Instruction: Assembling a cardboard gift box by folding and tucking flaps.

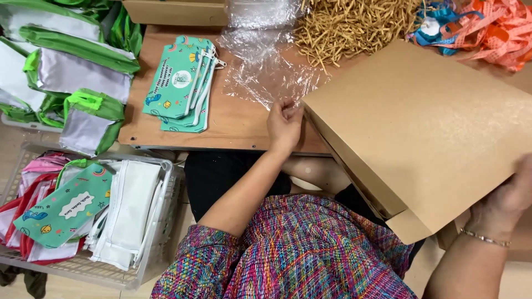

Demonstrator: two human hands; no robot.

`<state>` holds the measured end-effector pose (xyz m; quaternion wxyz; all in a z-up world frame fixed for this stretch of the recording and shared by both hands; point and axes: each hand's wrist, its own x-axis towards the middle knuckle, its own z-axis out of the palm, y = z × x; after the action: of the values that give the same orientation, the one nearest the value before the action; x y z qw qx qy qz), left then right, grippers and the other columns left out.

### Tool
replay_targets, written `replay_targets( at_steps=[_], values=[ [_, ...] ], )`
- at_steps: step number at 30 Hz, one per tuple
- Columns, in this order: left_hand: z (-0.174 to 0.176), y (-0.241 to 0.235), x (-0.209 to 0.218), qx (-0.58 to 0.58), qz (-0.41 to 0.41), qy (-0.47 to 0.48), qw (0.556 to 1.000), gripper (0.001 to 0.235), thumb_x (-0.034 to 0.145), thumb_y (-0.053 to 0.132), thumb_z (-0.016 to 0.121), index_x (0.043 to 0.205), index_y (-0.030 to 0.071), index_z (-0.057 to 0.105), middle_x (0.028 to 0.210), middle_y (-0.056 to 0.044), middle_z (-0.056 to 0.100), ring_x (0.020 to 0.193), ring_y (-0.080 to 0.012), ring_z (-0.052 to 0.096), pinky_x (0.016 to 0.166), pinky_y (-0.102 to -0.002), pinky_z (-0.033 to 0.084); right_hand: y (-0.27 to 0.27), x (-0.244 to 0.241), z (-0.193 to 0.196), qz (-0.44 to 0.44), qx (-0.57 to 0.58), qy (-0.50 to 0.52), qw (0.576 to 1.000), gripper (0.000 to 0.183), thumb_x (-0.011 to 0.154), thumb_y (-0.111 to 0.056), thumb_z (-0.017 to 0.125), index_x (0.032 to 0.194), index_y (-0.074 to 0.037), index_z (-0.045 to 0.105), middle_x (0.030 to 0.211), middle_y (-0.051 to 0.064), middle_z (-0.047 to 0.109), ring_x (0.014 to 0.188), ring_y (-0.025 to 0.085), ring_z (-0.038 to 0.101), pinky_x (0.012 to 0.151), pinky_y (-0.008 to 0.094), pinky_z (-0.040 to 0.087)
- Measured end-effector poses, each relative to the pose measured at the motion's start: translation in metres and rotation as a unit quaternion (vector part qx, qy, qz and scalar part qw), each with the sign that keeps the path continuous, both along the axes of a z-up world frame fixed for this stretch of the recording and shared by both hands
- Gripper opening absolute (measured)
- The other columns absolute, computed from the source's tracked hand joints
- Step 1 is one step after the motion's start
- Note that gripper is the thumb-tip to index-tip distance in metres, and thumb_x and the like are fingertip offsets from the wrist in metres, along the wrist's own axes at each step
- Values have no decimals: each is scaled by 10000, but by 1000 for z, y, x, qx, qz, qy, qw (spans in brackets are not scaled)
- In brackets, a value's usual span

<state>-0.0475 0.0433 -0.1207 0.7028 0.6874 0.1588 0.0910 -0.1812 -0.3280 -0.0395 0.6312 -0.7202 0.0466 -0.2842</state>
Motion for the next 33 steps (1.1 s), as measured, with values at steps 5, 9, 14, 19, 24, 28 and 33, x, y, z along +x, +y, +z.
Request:
replay_targets(
  at_steps=[5, 9, 14, 19, 24, 28, 33],
  values=[
    [-36, -4, -5, 83, -82, 45, 992, 415, 903, 145, 611, 1303, 39, 572, 1231, -138, 720, 1068, -270, 723, 954, -383, 568, -29, -17, -45, -149, 143, 219, 954, 246, 1100, -294, 700, 898, -243, 570, 1040, -114, 658, 1005, 21, 696, 885, 160, 613],
    [21, -11, -15, 8, -132, 51, 990, 598, 910, 88, 576, 1488, 123, 423, 1320, -103, 677, 1207, -243, 670, 1060, -384, 508, -13, -13, -42, -125, 137, 236, 954, 119, 1062, -318, 656, 1062, -209, 607, 1082, -136, 649, 1010, 10, 681, 858, 162, 587],
    [39, -17, -11, -141, -162, 106, 971, 759, 857, 22, 652, 1545, 112, 346, 1591, -197, 403, 1161, -327, 617, 675, -354, 587, -5, -11, -43, -51, 179, 221, 957, 317, 963, -218, 702, 1278, -238, 672, 1310, -90, 726, 1189, 64, 719, 1005, 237, 630],
    [10, -47, 3, -251, -141, 63, 956, 684, 793, 36, 715, 1410, 103, 426, 1326, -193, 557, 1186, -304, 589, 938, -404, 561, -69, -9, -118, 25, 266, 193, 944, 349, 1036, -122, 732, 711, -178, 620, 888, 27, 726, 1023, 126, 777, 956, 347, 662],
    [38, -42, 7, -330, -119, 8, 936, 829, 827, 91, 678, 1560, 161, 297, 1201, -170, 581, 1095, -298, 611, 935, -447, 546, -100, -14, -146, 159, 211, 152, 952, 524, 1149, -194, 603, 645, -77, 685, 707, 42, 699, 982, 156, 750, 1045, 291, 602],
    [96, -21, -26, -241, -293, -144, 914, 1183, 710, 368, 823, 1635, 227, 98, 1486, -225, 316, 1331, -400, 443, 1080, -571, 466, -107, -23, -148, 100, 341, 139, 924, 455, 1099, -64, 565, 709, -263, 442, 873, -169, 604, 1081, -71, 651, 1184, 267, 511],
    [142, -11, -45, -43, -332, -284, 899, 1122, 795, 427, 816, 1634, 270, 88, 1766, -127, 60, 1546, -323, 314, 1173, -454, 467, -97, -3, -156, 133, 359, 107, 918, 249, 1092, -65, 567, 873, -174, 612, 1155, 5, 737, 1242, 98, 712, 1212, 355, 539]
  ],
)
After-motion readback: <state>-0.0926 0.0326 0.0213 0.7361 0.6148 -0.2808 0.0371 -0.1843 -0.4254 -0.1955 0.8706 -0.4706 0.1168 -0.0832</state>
